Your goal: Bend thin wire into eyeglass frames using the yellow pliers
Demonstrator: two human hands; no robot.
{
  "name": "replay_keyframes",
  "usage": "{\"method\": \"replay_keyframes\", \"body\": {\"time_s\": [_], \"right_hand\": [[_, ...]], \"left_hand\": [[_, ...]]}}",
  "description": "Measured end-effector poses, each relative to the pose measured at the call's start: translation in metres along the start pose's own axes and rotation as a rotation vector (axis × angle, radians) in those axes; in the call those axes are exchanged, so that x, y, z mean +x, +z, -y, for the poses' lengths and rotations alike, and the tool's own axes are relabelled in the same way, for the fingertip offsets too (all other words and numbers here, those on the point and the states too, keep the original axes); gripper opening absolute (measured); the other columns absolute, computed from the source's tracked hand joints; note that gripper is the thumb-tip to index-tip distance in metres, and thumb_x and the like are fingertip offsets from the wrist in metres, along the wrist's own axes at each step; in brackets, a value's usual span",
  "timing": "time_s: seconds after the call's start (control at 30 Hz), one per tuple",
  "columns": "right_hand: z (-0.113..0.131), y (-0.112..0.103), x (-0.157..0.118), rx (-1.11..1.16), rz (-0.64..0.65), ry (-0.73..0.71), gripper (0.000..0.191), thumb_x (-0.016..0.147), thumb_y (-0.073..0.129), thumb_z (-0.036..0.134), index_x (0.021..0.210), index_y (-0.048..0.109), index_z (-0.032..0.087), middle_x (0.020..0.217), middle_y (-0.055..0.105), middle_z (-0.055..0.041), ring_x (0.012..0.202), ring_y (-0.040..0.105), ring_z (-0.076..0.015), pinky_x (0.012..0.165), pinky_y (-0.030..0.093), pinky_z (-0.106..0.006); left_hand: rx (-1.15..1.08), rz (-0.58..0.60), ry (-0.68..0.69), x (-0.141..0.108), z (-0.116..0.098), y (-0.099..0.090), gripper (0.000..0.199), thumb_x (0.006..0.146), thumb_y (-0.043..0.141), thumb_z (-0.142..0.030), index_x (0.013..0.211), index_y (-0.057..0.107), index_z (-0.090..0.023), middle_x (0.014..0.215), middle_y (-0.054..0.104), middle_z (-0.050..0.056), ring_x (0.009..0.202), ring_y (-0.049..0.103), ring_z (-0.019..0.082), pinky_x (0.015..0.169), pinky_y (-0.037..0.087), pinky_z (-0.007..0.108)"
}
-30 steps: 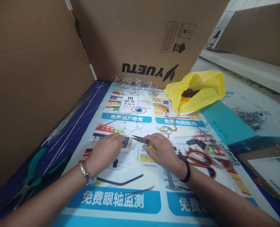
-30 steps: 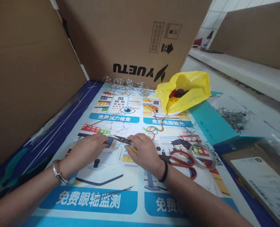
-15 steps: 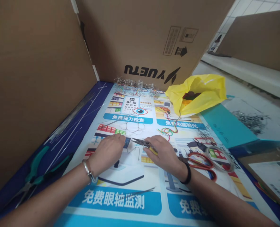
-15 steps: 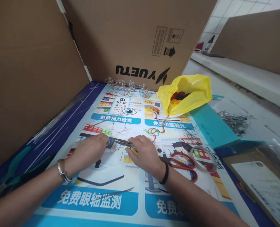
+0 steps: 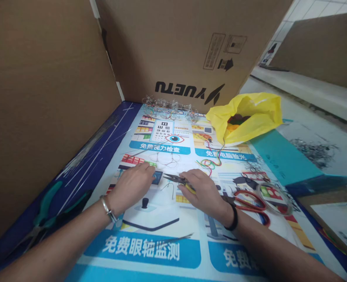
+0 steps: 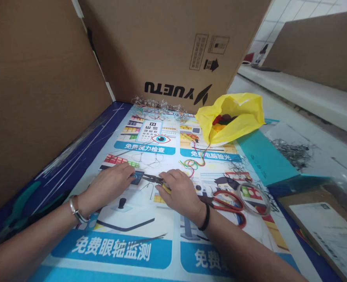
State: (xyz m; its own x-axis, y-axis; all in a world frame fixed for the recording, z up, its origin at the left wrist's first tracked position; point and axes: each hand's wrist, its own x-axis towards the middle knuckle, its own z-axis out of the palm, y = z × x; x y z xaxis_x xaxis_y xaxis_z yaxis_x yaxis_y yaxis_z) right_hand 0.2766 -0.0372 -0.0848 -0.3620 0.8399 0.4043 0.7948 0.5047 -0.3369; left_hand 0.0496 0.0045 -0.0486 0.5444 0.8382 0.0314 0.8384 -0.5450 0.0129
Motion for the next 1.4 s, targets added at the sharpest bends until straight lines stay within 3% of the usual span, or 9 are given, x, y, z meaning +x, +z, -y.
{"method": "replay_keyframes", "body": {"time_s": [0.37,0.57,0.73,0.83,0.97,1.1,1.23,1.4], "right_hand": [[0.001,-0.001,0.0,-0.008,-0.007,-0.029,0.026,0.083,0.055,0.032,0.105,0.057,0.018,0.094,0.062,-0.0087,0.089,0.056,-0.0212,0.079,0.047,-0.037],[0.0,-0.001,0.0,-0.007,-0.034,-0.039,0.026,0.083,0.055,0.03,0.105,0.058,0.016,0.093,0.062,-0.0091,0.088,0.055,-0.0211,0.078,0.047,-0.037],[0.0,-0.001,0.0,-0.013,-0.023,-0.042,0.027,0.083,0.055,0.03,0.105,0.058,0.016,0.093,0.062,-0.0087,0.088,0.055,-0.0212,0.078,0.047,-0.037],[0.001,-0.001,-0.001,-0.018,-0.014,-0.037,0.027,0.084,0.055,0.031,0.105,0.057,0.017,0.094,0.062,-0.0085,0.088,0.055,-0.0212,0.079,0.047,-0.037],[0.002,-0.002,-0.001,-0.02,-0.012,-0.038,0.026,0.084,0.054,0.031,0.105,0.057,0.017,0.093,0.062,-0.0083,0.088,0.055,-0.021,0.078,0.047,-0.037],[0.002,-0.001,-0.001,-0.026,-0.015,-0.05,0.027,0.084,0.055,0.032,0.106,0.057,0.016,0.093,0.062,-0.0083,0.088,0.055,-0.0209,0.078,0.046,-0.036],[0.002,-0.001,-0.002,-0.047,-0.027,-0.059,0.028,0.083,0.055,0.031,0.107,0.057,0.016,0.094,0.061,-0.0085,0.089,0.054,-0.0205,0.079,0.045,-0.036],[0.004,-0.005,0.0,-0.17,-0.066,-0.12,0.028,0.083,0.055,0.03,0.106,0.057,0.014,0.095,0.06,-0.0097,0.089,0.052,-0.0216,0.079,0.042,-0.037]], "left_hand": [[0.056,-0.053,0.027,0.0,-0.002,0.009,0.02,0.088,0.035,-0.012,0.084,0.054,-0.014,0.083,0.059,0.01,0.078,0.058,0.024,0.065,0.042,0.033],[-0.285,-0.04,-0.138,0.005,-0.002,-0.001,0.015,0.09,0.035,-0.02,0.086,0.049,-0.016,0.073,0.06,0.004,0.063,0.058,0.019,0.055,0.039,0.028],[-0.422,-0.142,-0.06,0.005,0.004,-0.002,0.018,0.091,0.036,-0.021,0.094,0.053,-0.017,0.087,0.063,0.006,0.081,0.059,0.019,0.07,0.042,0.029],[-0.381,-0.091,0.004,0.004,0.007,-0.001,0.024,0.091,0.036,-0.022,0.099,0.058,-0.017,0.093,0.065,0.008,0.088,0.059,0.021,0.077,0.042,0.031],[-0.368,0.029,0.007,0.002,0.011,-0.008,0.024,0.089,0.039,-0.022,0.091,0.062,-0.018,0.086,0.067,0.006,0.081,0.06,0.021,0.072,0.042,0.03],[-0.443,0.03,-0.005,0.0,0.015,-0.02,0.023,0.087,0.041,-0.023,0.084,0.063,-0.019,0.082,0.066,0.004,0.077,0.06,0.019,0.072,0.042,0.029],[-0.706,0.025,-0.021,0.001,0.016,-0.026,0.015,0.08,0.05,-0.024,0.069,0.058,-0.018,0.083,0.065,0.004,0.08,0.059,0.017,0.072,0.042,0.029],[-1.315,0.191,-0.208,0.003,0.011,-0.022,0.019,0.075,0.057,-0.026,0.06,0.05,-0.016,0.096,0.066,0.006,0.079,0.063,0.016,0.067,0.045,0.027]]}}
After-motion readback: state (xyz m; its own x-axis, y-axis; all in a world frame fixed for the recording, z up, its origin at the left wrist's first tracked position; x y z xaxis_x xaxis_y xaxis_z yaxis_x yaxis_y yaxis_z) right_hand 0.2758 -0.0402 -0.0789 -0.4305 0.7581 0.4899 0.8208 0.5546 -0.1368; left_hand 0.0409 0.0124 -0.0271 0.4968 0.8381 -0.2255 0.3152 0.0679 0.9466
